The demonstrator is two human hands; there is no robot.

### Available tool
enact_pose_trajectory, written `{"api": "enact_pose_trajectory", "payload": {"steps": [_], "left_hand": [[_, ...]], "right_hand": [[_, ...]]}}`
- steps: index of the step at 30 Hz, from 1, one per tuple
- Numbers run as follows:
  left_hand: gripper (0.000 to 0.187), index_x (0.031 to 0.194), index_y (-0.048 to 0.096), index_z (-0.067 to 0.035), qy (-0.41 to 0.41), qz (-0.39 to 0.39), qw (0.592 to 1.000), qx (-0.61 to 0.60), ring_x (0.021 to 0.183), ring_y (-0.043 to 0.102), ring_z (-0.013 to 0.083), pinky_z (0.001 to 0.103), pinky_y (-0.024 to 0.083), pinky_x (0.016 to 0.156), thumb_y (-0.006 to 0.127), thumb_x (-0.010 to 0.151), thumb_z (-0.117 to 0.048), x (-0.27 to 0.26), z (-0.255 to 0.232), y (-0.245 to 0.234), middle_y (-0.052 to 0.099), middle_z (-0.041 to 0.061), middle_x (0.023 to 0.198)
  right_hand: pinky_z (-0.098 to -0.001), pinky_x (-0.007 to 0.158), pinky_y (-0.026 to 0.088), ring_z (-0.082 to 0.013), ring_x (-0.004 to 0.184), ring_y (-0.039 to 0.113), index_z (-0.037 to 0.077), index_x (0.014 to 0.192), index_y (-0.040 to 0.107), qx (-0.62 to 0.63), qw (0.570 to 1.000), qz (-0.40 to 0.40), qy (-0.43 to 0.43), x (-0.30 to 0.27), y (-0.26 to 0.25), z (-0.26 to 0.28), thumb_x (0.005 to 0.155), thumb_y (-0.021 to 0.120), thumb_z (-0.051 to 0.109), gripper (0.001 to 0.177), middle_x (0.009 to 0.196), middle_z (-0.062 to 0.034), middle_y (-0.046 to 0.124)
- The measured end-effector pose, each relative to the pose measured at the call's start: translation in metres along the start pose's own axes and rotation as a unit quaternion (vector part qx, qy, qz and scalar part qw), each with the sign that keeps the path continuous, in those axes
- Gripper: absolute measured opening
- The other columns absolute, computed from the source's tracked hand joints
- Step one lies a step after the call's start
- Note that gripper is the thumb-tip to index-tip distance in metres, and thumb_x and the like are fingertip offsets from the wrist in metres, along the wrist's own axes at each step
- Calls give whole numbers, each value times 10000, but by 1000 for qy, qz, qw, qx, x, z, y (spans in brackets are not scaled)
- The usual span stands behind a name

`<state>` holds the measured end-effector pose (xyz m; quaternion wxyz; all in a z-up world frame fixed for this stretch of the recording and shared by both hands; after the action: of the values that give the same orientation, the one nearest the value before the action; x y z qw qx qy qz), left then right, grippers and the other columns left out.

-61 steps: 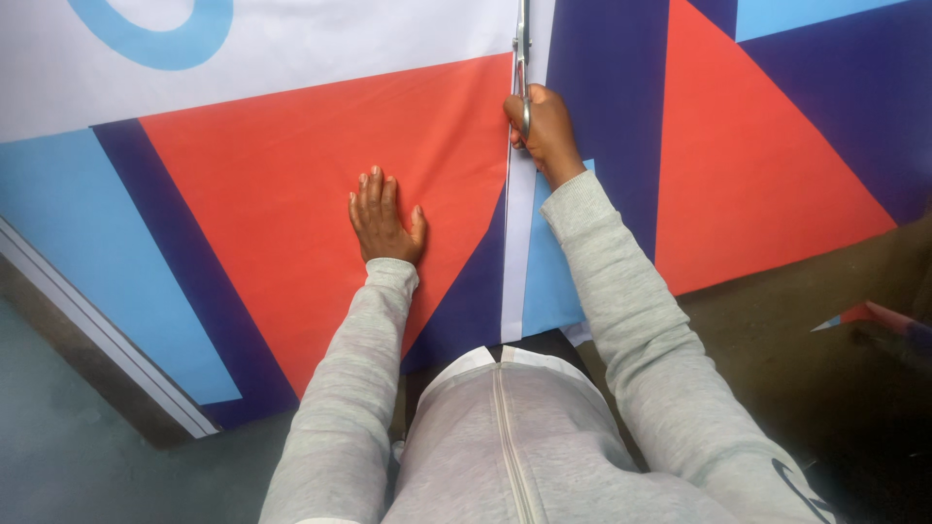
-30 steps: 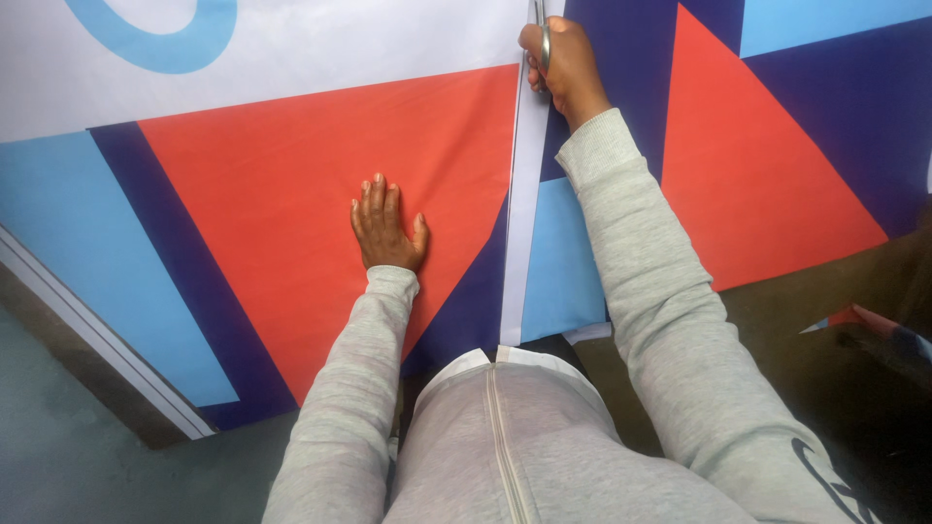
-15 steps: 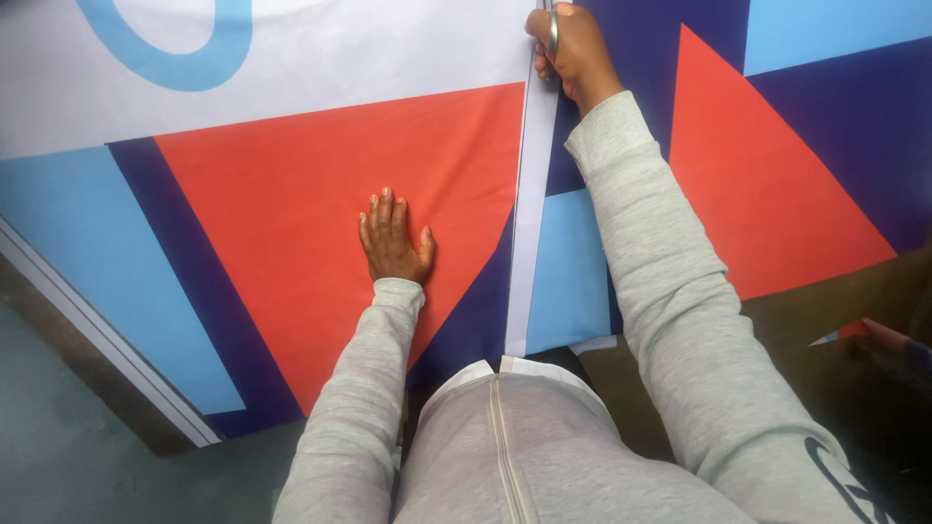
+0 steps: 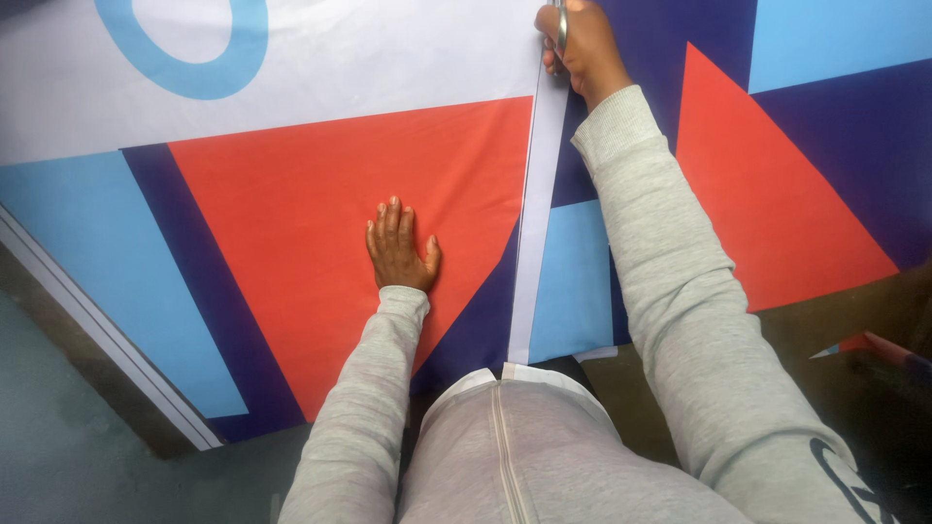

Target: The person uses large shears to cut a large printed banner laid out on a wooden workbench. They trim the edges and separate sections of the banner, which features red, blue, and white geometric patterns and text.

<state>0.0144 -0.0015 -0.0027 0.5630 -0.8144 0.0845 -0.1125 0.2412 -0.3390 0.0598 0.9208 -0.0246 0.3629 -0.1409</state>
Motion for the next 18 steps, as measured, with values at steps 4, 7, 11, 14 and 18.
{"api": "enact_pose_trajectory", "payload": {"steps": [4, 7, 11, 14, 18], "left_hand": [[671, 1484, 472, -117, 2, -6, 1000, 1, 1522, 383, 318, 552, 297, 1259, 712, 894, -327, -1, 0, 1, 432, 89, 1613], [678, 1485, 472, -119, 1, -4, 1000, 2, 1524, 381, 317, 556, 304, 1254, 717, 889, -329, -1, 0, 1, 427, 88, 1617], [675, 1479, 470, -123, 2, -3, 1000, 2, 1526, 380, 314, 554, 312, 1253, 720, 887, -328, -1, 2, 2, 418, 81, 1624], [673, 1478, 486, -121, 1, -9, 1000, 0, 1522, 387, 314, 550, 307, 1253, 718, 884, -335, -1, 2, 3, 428, 89, 1619], [676, 1482, 475, -120, 3, -8, 1000, -1, 1521, 391, 319, 556, 314, 1249, 715, 887, -331, -2, 2, 3, 426, 88, 1620]], "right_hand": [[-246, 402, 326, -93, 431, 458, 167, 692, 390, -1, 1000, -4, 13, 7, 2, 6, 747, 545, 121, 171, 576, 8, 432], [-249, 397, 319, -90, 429, 456, 170, 703, 382, -7, 1000, -13, 11, 6, 1, 7, 743, 535, 119, 166, 581, 15, 421], [-240, 380, 342, -81, 421, 472, 150, 789, 439, -12, 1000, -14, -8, 5, -2, 7, 792, 583, 115, 148, 606, 23, 450], [-243, 397, 351, -80, 441, 481, 157, 772, 432, -35, 999, -23, 24, 8, -3, 6, 780, 575, 130, 146, 627, 18, 471], [-250, 383, 339, -86, 424, 473, 154, 739, 406, -32, 999, -7, -23, 10, -1, 13, 776, 560, 107, 165, 594, 25, 432]]}}
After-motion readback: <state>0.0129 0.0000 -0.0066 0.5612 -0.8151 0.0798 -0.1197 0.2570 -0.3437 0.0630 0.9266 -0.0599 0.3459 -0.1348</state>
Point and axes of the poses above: each hand's wrist, its own x-axis towards the middle knuckle, its own y-axis out of the palm, z = x × y, the point moved 2 cm from there along x, towards the middle knuckle
